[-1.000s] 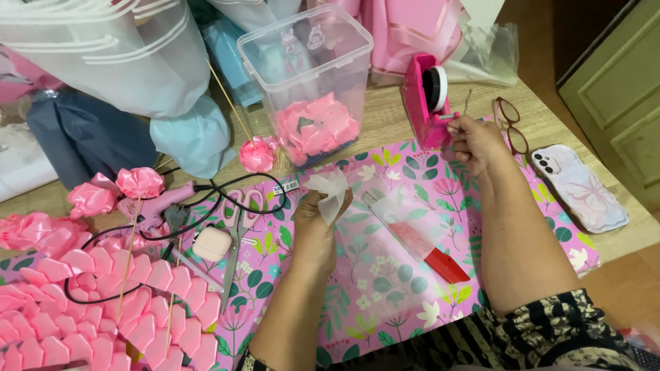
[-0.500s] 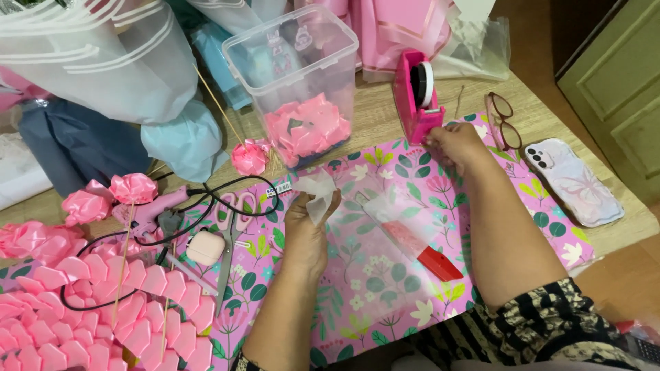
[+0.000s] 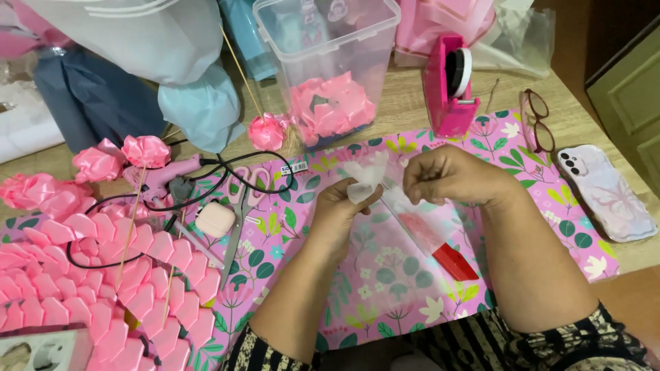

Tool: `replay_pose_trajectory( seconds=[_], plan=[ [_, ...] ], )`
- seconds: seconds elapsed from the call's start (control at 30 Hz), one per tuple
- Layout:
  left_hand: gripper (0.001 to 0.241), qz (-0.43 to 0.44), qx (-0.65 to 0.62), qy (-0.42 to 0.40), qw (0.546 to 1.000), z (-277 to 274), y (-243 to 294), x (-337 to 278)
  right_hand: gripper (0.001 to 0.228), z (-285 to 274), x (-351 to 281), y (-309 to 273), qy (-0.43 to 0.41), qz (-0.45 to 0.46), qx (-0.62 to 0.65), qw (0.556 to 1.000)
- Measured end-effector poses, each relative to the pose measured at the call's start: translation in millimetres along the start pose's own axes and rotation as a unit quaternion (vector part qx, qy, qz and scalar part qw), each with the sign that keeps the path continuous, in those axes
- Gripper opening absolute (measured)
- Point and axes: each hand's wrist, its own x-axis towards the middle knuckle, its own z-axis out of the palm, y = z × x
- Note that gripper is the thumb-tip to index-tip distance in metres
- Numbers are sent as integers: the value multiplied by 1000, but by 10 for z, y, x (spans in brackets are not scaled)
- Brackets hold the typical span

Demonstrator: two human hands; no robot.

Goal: The person uses a red utility knife to cut a sheet of translucent paper on a floral-patterned table. They then fold the cut paper into a small shape and place it into a pink basket.

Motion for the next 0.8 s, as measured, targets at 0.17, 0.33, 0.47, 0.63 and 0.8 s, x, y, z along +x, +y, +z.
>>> replay_pose_trajectory(
  seconds=[0.17, 0.33, 0.47, 0.63, 0.8],
  plan=[
    [25, -24, 28, 8, 999, 93, 96, -51, 13, 113, 61, -88, -45, 15, -15, 999],
    [16, -36, 32, -12, 999, 151, 107, -87, 16, 152, 61, -100, -47, 45, -57, 996],
    [9, -40, 27, -18, 999, 192, 193, -131, 22, 207, 89, -141, -26, 65, -71, 995],
    [14, -44, 18, -18, 999, 146, 71, -92, 22, 214, 87, -179, -27, 74, -75, 994],
    [14, -71, -11, -22, 997, 137, 10, -92, 25, 168, 83, -154, -19, 94, -113, 989]
  ],
)
